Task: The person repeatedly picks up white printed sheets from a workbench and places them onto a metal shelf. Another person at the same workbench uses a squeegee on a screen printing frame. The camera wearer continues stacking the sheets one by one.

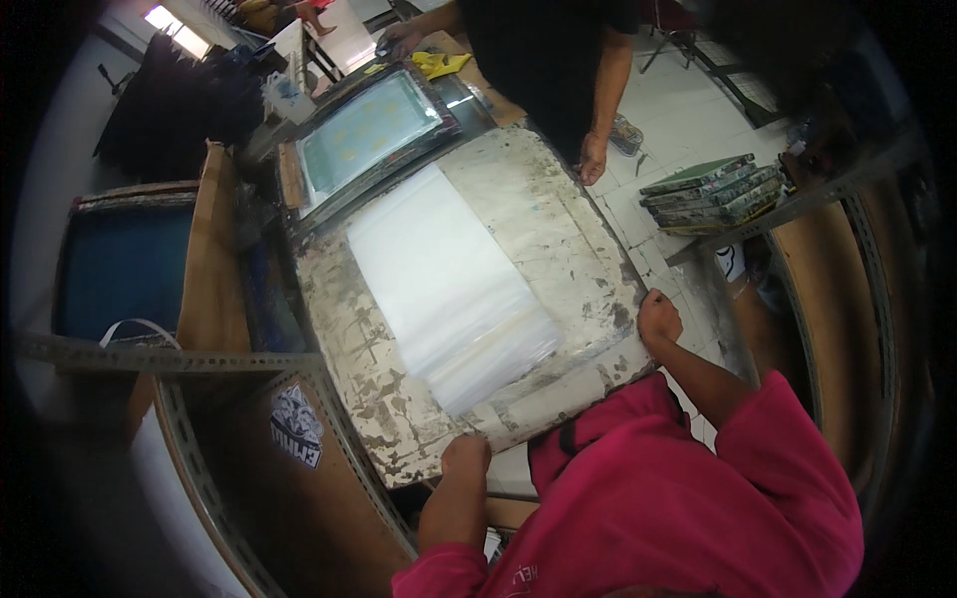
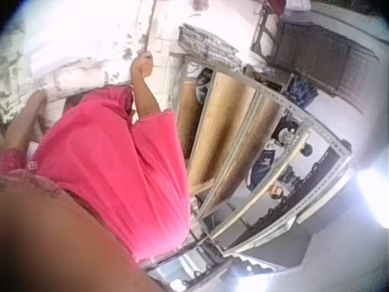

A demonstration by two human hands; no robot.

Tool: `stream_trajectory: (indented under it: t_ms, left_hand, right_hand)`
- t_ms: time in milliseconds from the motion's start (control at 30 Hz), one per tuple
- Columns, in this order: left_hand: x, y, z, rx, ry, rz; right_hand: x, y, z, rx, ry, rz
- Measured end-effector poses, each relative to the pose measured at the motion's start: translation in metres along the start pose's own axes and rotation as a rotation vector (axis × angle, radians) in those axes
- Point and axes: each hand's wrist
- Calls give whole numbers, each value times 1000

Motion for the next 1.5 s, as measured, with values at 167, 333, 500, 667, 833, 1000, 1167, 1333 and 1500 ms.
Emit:
stream_trajectory:
  t_ms: [167, 333, 500, 667, 833, 1000, 1167, 1333, 1500]
  left_hand:
    - [4, 0, -1, -42, 0, 24]
    - [23, -15, -79, -46, -32, -2]
    - [13, -1, 11, -38, 203, 79]
    - [13, -4, 57, 18, 388, 270]
    - [13, 1, 38, 19, 342, 357]
    - [13, -5, -49, -119, 3, 341]
    - [41, -18, -195, -292, -390, 341]
    - [29, -13, -160, -242, -318, 285]
    - [31, -16, -147, -222, -317, 293]
  right_hand:
    - [-4, -5, 7, 7, 16, -9]
    - [-2, -13, 8, -8, 32, 21]
    - [3, -6, -1, 24, 50, 11]
    - [-2, -9, 8, 36, 23, 1]
    - [0, -13, 11, 37, 69, 17]
    - [0, -16, 10, 84, 71, 39]
    - [4, -11, 2, 79, 73, 42]
    - [1, -11, 7, 83, 71, 35]
    - [3, -10, 2, 72, 65, 42]
Point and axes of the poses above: each hand's wrist, its own z-axis away from the middle knuckle, its own x-axis out of the palm, y = z × x, and after that the axes turned 13 degrees about -y, right-handed
